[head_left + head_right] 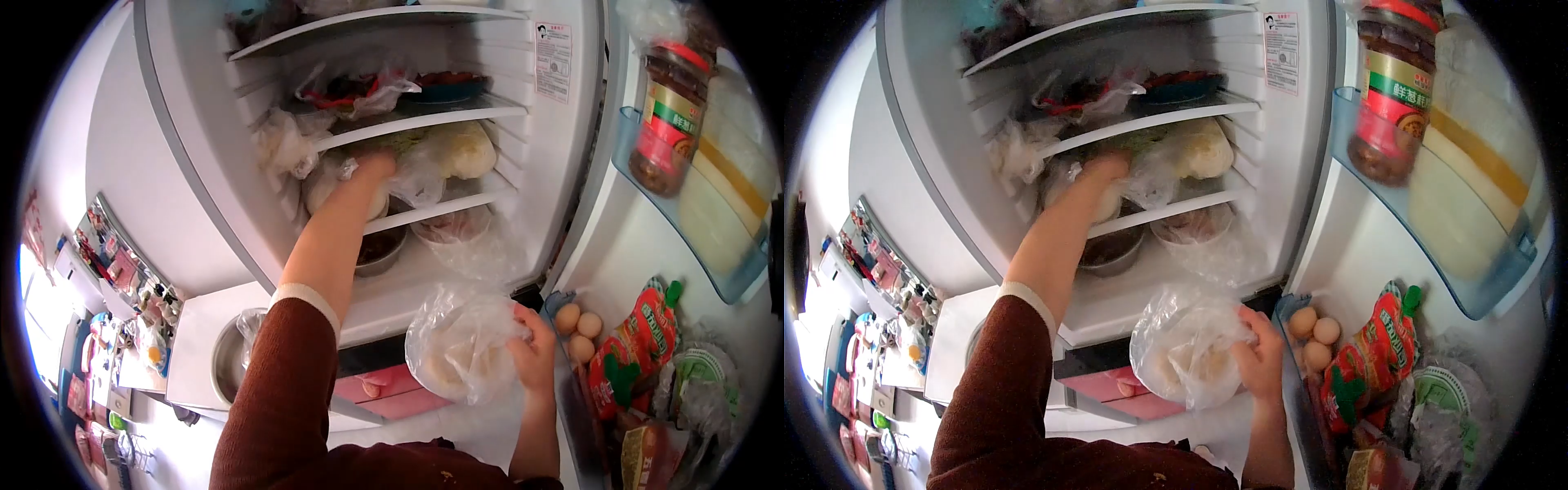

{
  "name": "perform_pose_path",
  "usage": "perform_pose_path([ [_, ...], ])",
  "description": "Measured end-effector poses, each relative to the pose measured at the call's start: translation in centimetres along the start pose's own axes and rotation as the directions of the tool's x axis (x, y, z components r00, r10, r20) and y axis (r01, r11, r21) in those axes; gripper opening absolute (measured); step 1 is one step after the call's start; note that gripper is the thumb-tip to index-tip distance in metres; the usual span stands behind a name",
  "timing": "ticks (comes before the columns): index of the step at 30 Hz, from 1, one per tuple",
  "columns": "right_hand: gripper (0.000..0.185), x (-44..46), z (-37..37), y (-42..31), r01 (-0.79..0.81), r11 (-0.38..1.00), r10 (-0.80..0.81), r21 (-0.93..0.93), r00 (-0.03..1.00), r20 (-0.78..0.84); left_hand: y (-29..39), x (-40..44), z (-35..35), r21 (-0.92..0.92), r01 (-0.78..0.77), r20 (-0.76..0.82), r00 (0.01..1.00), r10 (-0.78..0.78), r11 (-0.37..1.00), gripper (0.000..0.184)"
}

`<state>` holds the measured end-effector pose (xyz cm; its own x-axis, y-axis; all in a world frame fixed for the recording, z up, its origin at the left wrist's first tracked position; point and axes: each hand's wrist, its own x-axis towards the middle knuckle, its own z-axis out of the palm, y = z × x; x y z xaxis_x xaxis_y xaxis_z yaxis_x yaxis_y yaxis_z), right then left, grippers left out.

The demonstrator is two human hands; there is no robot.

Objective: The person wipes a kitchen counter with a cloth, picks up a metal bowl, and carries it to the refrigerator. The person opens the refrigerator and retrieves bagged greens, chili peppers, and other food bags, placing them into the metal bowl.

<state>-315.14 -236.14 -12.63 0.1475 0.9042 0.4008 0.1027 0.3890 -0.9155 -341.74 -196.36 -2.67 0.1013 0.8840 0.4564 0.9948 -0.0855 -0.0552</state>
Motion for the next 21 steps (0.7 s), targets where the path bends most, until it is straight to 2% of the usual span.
perform_pose_path([
  [1,0.046,0.1,0.4,0.1,-0.002,1.0,0.002,0.008,1.0,0.006,-1.5,1.0,2.2,-0.033,-0.036,0.175,0.984,0.041,0.999,0.038],
  [3,0.041,0.4,0.9,0.1,0.109,0.993,-0.107,0.051,0.993,-0.04,-0.5,-1.9,-1.5,-0.018,-0.032,0.425,0.904,0.037,0.999,0.038],
  [7,0.041,1.2,2.1,-0.3,0.059,0.987,-0.058,0.148,0.998,-0.012,0.5,-3.4,-4.1,0.059,-0.043,0.558,0.83,0.003,0.997,0.039],
  [10,0.041,1.6,2.4,-1.3,0.041,0.98,-0.047,0.193,0.999,0.026,0.9,-3.3,-4.6,0.05,-0.044,0.55,0.835,0.009,0.998,0.039],
  [13,0.044,2.2,2.6,-1.5,0.046,0.974,-0.047,0.221,0.999,-0.002,1.1,-4.5,-5.0,0.001,-0.048,0.463,0.885,0.042,0.999,0.038],
  [16,0.047,2.9,2.4,-2.1,0.04,0.986,-0.031,0.16,0.998,-0.059,1.8,-6.8,-8.8,-0.04,-0.005,0.402,0.915,0.02,0.999,0.04],
  [17,0.047,3.4,2.5,-3.4,0.026,0.978,-0.01,0.208,0.997,-0.078,1.4,-6.1,-8.1,-0.043,-0.003,0.399,0.917,0.02,0.999,0.04],
  [19,0.048,3.7,2.4,-4.0,0.014,0.966,0.012,0.257,0.995,-0.097,0.8,-4.7,-7.1,-0.172,0.001,0.373,0.925,0.064,0.985,0.045],
  [20,0.048,3.8,2.4,-3.9,0.025,0.969,0.0,0.246,0.995,-0.101,0.2,-4.2,-7.2,-0.175,0.001,0.371,0.926,0.065,0.985,0.045],
  [21,0.049,3.9,2.3,-3.8,0.04,0.972,-0.014,0.231,0.993,-0.114,-0.5,-3.6,-7.3,-0.376,0.157,0.296,0.954,-0.042,0.913,0.046],
])
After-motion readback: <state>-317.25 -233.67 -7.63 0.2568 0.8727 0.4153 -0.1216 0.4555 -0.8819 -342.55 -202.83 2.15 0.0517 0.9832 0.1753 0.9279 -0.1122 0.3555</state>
